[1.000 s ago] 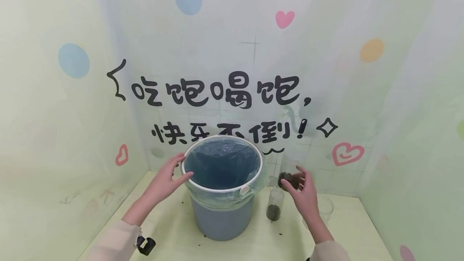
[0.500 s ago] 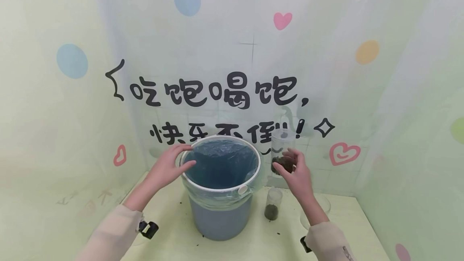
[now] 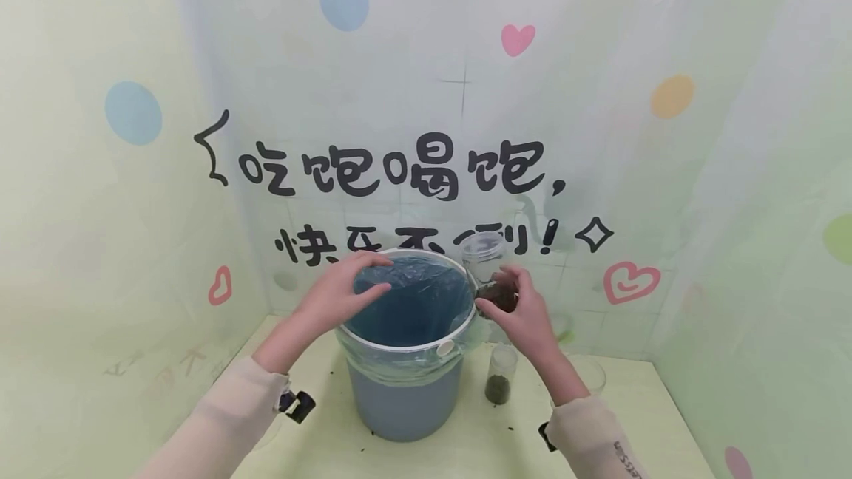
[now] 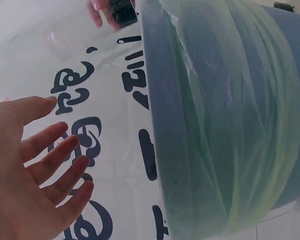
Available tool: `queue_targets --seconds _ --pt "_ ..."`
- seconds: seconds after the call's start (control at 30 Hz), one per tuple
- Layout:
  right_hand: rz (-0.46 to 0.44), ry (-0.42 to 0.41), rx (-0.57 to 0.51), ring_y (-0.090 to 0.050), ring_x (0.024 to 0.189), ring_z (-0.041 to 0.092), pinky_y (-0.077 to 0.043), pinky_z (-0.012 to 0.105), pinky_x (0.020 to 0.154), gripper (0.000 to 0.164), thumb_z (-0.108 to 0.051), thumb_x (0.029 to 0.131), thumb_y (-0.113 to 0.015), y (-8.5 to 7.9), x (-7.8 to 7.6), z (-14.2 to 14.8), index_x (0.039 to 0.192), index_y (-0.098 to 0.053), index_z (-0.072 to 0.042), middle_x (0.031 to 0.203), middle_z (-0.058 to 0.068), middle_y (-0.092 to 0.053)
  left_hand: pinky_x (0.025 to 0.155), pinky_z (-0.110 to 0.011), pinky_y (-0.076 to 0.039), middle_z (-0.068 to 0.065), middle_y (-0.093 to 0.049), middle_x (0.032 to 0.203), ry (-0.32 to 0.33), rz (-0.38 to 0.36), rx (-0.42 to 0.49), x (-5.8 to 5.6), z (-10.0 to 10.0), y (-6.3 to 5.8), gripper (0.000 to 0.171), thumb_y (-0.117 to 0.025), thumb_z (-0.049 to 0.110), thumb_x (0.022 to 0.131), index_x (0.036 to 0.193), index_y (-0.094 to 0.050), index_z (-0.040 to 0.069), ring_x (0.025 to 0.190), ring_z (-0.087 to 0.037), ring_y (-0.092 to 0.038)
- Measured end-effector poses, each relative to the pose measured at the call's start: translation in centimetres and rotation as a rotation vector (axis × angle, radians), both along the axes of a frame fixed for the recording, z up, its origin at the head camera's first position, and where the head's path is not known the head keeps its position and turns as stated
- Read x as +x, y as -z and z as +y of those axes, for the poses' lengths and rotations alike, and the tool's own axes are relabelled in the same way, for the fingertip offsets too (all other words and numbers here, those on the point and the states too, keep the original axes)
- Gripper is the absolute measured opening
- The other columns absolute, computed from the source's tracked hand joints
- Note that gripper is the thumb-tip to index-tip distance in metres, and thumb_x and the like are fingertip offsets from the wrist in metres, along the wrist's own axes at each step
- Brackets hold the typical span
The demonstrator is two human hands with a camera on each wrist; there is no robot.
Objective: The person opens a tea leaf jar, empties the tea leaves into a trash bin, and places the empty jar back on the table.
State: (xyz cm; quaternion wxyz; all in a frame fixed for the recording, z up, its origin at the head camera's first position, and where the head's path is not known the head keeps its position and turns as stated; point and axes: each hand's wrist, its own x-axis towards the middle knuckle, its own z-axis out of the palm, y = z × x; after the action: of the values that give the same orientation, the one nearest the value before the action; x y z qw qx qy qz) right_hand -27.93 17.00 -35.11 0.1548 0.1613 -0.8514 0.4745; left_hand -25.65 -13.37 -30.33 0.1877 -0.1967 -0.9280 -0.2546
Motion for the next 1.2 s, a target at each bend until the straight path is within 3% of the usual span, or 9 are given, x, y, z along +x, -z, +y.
queue_targets --seconds 0.1,0.2,0.33,0.57,0.87,1.2 --pt "0.024 -0.01 0.03 -0.059 0.12 0.032 -0.051 0.048 0.1 0.066 -0.02 0.088 -0.077 0.0 0.1 -0.3 0.142 -0.041 -0.004 0.134 0.018 -0.062 0.112 -0.05 -0.044 -0.005 -0.062 0.139 0.041 0.02 -0.006 -0.1 0.7 0.0 0.038 -0.07 0.03 0.093 0.128 -0.065 0.014 0.137 -0.03 -0.051" --pt "0.031 -0.032 0.044 -0.058 0.121 0.034 -0.049 0.053 0.101 0.066 -0.02 0.087 -0.078 0.0 0.2 -0.6 0.141 -0.042 -0.004 0.133 0.019 -0.062 0.112 -0.047 -0.044 -0.004 -0.064 0.137 0.077 0.043 -0.005 -0.2 1.3 -0.1 0.037 -0.07 0.028 0.093 0.127 -0.066 0.013 0.134 -0.027 -0.054" --pt "0.047 -0.055 0.079 -0.06 0.12 0.033 -0.049 0.053 0.101 0.066 -0.02 0.085 -0.08 0.0 0.2 -0.9 0.138 -0.045 -0.003 0.13 0.017 -0.064 0.114 -0.046 -0.042 -0.005 -0.059 0.143 0.117 0.047 0.006 -0.3 2.0 0.0 0.042 -0.071 0.027 0.093 0.131 -0.063 0.011 0.136 -0.026 -0.052" --pt "0.094 -0.085 0.142 -0.062 0.117 0.033 -0.051 0.054 0.1 0.067 -0.018 0.082 -0.082 0.0 0.3 -1.6 0.137 -0.047 -0.005 0.127 0.017 -0.065 0.114 -0.051 -0.042 -0.003 -0.031 0.164 0.165 -0.046 0.033 -0.1 3.0 0.2 0.063 -0.069 0.032 0.094 0.15 -0.044 0.018 0.147 -0.028 -0.039" --pt "0.162 -0.129 0.204 -0.063 0.107 0.03 -0.055 0.047 0.089 0.07 -0.018 0.081 -0.083 -0.5 0.6 -2.5 0.139 -0.046 -0.002 0.124 0.018 -0.064 0.119 -0.051 -0.036 -0.003 -0.03 0.164 0.226 -0.081 0.029 0.3 3.9 0.3 0.073 -0.069 0.033 0.094 0.157 -0.032 0.021 0.151 -0.026 -0.032" --pt "0.18 -0.127 0.268 -0.063 0.115 0.031 -0.054 0.05 0.097 0.075 -0.021 0.08 -0.084 -0.8 1.2 -2.9 0.142 -0.046 -0.004 0.129 0.017 -0.064 0.119 -0.051 -0.036 -0.002 -0.032 0.163 0.233 -0.075 0.051 0.4 4.1 0.4 0.07 -0.066 0.035 0.096 0.157 -0.031 0.023 0.15 -0.025 -0.034"
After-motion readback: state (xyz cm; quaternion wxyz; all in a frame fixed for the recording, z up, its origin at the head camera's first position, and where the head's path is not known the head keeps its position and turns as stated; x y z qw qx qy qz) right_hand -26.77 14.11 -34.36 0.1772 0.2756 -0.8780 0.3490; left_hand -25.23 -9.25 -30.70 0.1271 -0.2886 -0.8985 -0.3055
